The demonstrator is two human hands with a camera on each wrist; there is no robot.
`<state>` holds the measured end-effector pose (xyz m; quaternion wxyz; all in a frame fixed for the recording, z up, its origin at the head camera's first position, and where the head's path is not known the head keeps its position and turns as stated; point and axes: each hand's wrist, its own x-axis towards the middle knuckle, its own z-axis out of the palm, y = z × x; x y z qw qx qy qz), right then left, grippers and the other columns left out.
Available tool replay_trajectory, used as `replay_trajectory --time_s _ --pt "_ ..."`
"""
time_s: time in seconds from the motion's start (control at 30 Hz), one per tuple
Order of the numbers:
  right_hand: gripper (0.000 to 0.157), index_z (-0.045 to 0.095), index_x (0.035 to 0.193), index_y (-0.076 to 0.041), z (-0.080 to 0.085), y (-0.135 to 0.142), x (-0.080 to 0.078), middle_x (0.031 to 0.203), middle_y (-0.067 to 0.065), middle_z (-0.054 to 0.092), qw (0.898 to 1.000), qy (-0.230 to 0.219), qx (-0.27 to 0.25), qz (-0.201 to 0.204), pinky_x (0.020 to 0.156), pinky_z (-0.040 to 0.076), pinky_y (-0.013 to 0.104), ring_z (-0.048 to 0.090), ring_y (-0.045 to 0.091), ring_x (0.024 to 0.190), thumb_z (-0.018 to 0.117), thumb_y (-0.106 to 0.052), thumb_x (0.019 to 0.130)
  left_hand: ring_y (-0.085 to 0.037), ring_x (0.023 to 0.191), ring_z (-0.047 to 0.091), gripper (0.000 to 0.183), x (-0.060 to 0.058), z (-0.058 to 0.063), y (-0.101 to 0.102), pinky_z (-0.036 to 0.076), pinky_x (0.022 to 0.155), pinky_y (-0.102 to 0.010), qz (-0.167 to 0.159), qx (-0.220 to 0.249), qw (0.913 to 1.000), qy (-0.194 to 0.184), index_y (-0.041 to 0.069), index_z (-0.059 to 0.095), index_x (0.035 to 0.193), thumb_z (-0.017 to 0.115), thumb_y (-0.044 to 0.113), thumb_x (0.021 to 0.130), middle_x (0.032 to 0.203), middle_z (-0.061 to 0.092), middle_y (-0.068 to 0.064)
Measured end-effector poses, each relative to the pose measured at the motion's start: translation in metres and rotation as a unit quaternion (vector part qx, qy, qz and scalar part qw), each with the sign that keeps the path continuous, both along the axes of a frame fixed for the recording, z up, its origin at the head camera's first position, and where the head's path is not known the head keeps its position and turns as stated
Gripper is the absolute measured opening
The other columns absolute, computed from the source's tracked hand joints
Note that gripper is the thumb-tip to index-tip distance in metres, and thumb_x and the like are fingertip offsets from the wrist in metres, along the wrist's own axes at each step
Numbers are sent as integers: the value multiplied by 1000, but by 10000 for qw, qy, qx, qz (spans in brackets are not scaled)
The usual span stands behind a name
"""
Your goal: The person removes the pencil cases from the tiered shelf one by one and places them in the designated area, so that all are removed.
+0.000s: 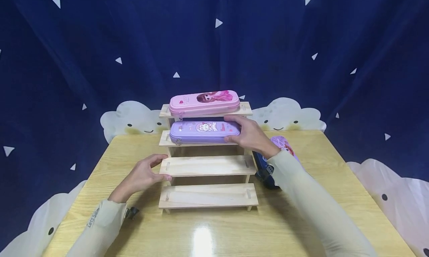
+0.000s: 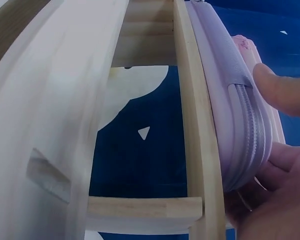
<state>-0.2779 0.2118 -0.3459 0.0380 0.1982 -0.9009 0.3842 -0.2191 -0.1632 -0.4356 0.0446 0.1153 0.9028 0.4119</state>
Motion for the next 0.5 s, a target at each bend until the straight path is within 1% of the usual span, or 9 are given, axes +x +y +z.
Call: replay_trajectory --time_s 0.1,0.2,0.33,0.5 --pt "72 55 145 -22 4 -2 -5 153 6 52 9999 -26 100 51 120 35 55 48 29 138 86 -28 80 -43 140 50 83 -3 4 0 43 116 -57 -7 38 10000 63 13 54 143 90 41 74 152 53 -14" --pt "73 54 146 -23 7 -2 -7 153 6 53 9998 -60 185 109 120 35 55 49 29 138 86 -30 80 -43 140 50 86 -4 6 0 42 116 -57 -19 54 10000 50 13 55 143 90 46 72 151 53 -15" --pt "74 53 147 -22 7 -1 -7 152 5 54 9994 -146 217 238 121 34 54 49 29 136 85 -31 81 -43 139 51 88 -3 4 -1 44 116 -56 -6 70 10000 22 13 55 143 90 50 70 151 54 -14" --pt "76 52 148 -18 4 0 -3 150 7 55 9989 -123 293 354 118 37 53 52 29 131 85 -30 80 -43 138 52 85 2 0 0 44 115 -56 -20 92 9999 71 12 56 142 90 46 72 150 56 -13"
